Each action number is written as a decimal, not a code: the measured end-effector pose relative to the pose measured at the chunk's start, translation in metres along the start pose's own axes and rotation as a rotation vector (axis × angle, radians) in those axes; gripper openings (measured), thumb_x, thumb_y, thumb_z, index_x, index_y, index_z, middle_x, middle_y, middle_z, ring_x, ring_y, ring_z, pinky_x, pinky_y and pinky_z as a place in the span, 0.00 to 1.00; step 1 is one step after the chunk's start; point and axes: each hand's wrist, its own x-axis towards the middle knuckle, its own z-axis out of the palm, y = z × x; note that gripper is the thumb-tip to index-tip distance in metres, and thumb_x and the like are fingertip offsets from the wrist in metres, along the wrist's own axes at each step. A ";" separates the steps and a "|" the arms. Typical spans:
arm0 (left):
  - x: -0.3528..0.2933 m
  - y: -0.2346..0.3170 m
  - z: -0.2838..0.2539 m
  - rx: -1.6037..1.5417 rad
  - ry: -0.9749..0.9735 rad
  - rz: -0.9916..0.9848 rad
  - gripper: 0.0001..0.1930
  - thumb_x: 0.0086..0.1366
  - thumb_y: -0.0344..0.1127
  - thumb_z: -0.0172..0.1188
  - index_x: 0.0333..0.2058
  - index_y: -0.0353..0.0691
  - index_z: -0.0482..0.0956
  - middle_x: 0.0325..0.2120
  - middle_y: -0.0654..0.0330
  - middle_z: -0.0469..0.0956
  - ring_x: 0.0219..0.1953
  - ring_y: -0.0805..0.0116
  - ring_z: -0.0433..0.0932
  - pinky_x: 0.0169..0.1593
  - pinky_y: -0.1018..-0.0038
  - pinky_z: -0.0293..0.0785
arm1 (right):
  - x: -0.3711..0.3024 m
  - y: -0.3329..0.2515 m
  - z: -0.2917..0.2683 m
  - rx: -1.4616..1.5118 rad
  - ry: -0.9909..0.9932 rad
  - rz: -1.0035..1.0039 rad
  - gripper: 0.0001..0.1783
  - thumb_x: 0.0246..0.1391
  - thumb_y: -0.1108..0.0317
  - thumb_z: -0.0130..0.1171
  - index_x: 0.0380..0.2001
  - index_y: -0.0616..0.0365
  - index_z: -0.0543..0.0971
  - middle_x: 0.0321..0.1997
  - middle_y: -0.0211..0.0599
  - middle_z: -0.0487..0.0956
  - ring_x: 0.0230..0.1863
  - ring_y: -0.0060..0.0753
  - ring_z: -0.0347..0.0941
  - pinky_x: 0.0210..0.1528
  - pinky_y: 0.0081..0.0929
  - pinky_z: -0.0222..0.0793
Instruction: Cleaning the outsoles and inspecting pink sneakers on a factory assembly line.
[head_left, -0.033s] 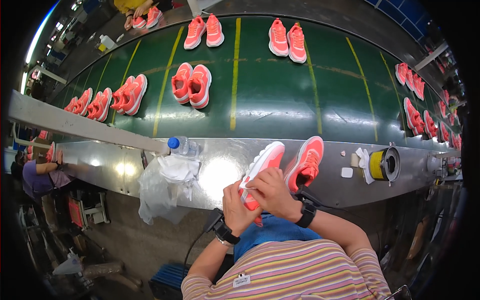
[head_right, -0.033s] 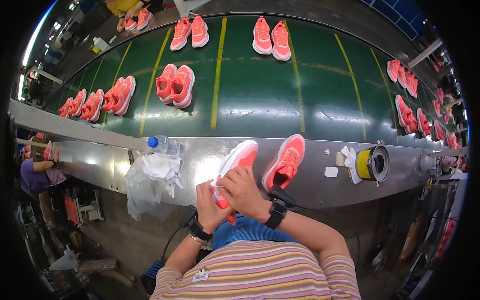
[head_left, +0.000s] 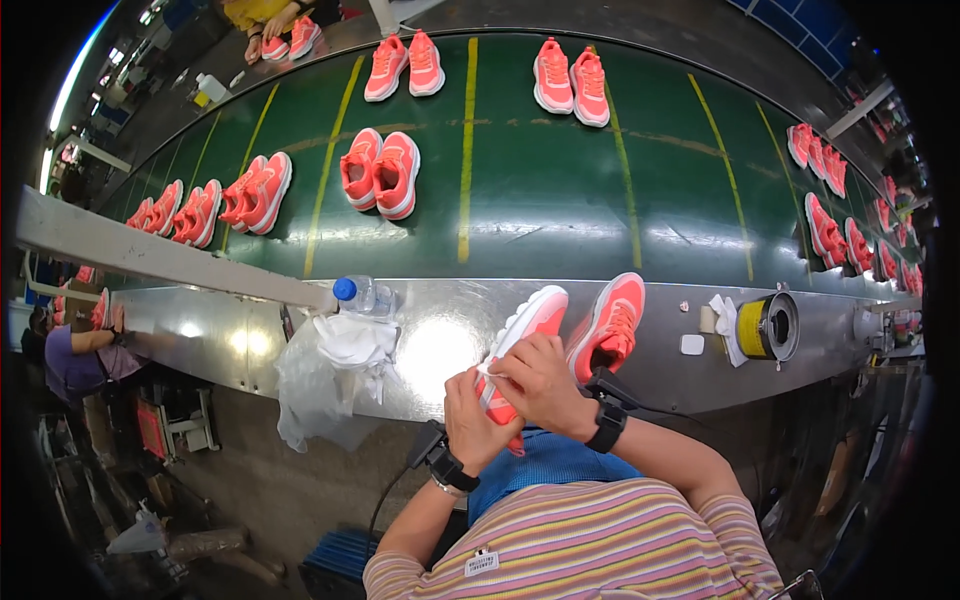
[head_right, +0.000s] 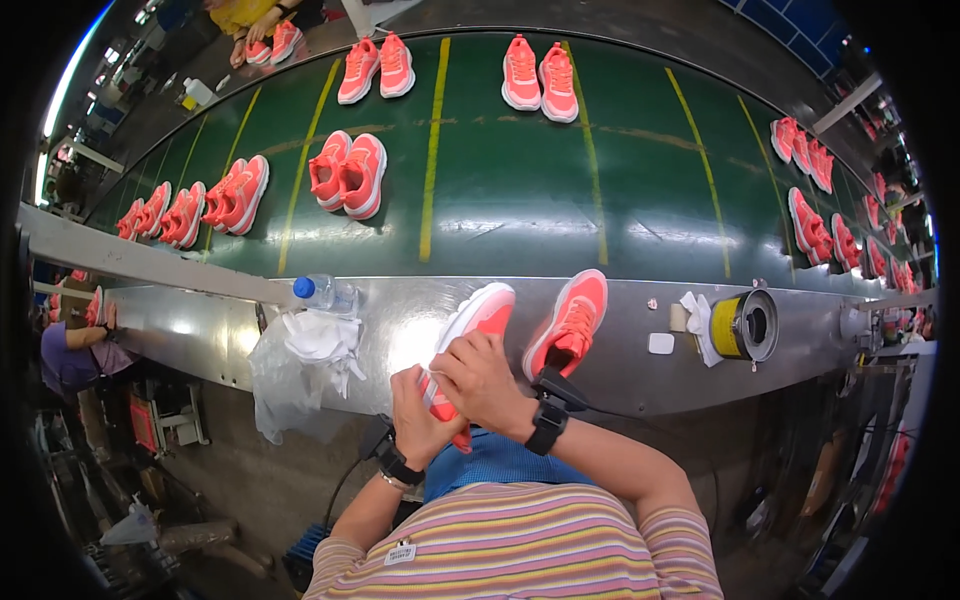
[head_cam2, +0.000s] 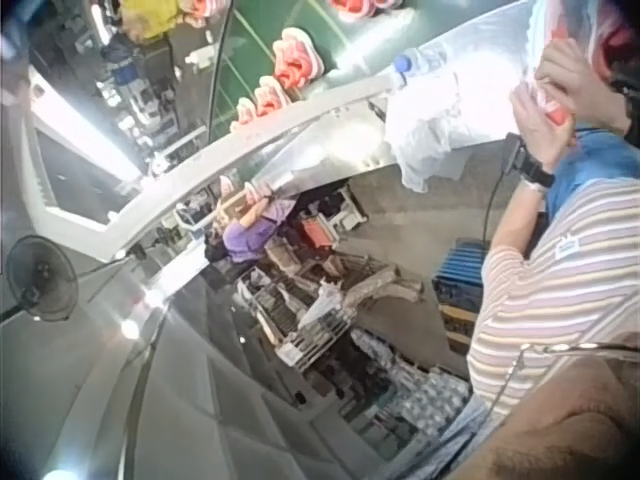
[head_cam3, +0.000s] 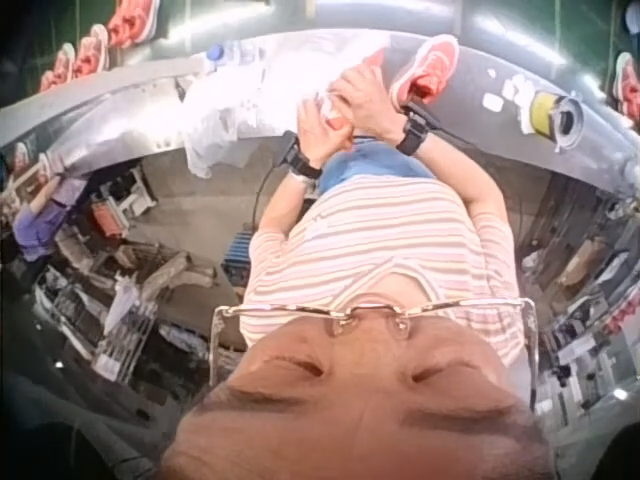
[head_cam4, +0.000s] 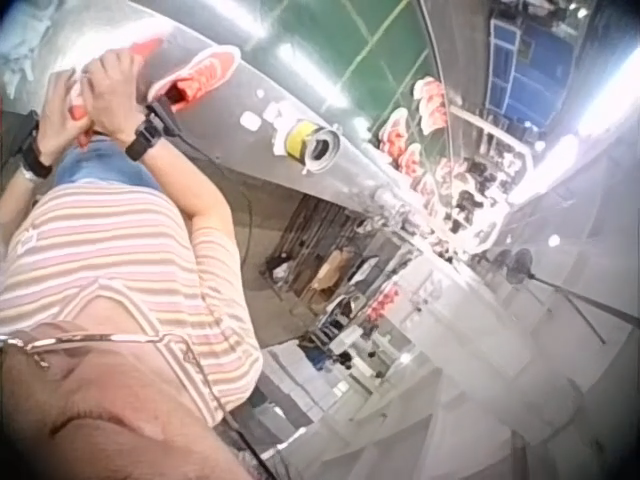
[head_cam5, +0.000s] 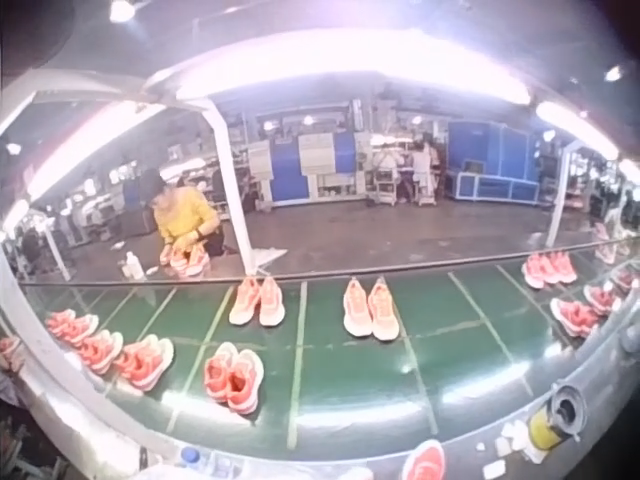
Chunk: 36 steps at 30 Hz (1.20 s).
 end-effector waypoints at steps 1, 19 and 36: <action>-0.003 0.001 -0.001 -0.003 -0.003 0.005 0.42 0.34 0.38 0.69 0.50 0.31 0.61 0.39 0.47 0.65 0.43 0.50 0.66 0.46 0.63 0.66 | 0.002 0.002 0.004 -0.065 -0.013 -0.062 0.09 0.38 0.74 0.61 0.28 0.56 0.76 0.28 0.34 0.69 0.35 0.37 0.64 0.39 0.32 0.58; 0.037 -0.015 0.040 -0.019 -0.092 -0.055 0.39 0.35 0.36 0.67 0.50 0.30 0.62 0.39 0.47 0.64 0.44 0.50 0.64 0.48 0.64 0.65 | -0.120 0.170 -0.105 -0.328 0.256 0.717 0.07 0.46 0.79 0.53 0.31 0.59 0.75 0.32 0.38 0.68 0.27 0.32 0.68 0.30 0.26 0.66; 0.073 -0.026 0.110 -0.179 -0.187 -0.172 0.43 0.38 0.43 0.70 0.51 0.29 0.59 0.41 0.43 0.63 0.47 0.47 0.63 0.52 0.62 0.64 | -0.085 0.049 -0.059 -0.044 -0.249 0.358 0.31 0.42 0.74 0.61 0.53 0.52 0.67 0.43 0.43 0.70 0.44 0.43 0.68 0.45 0.33 0.65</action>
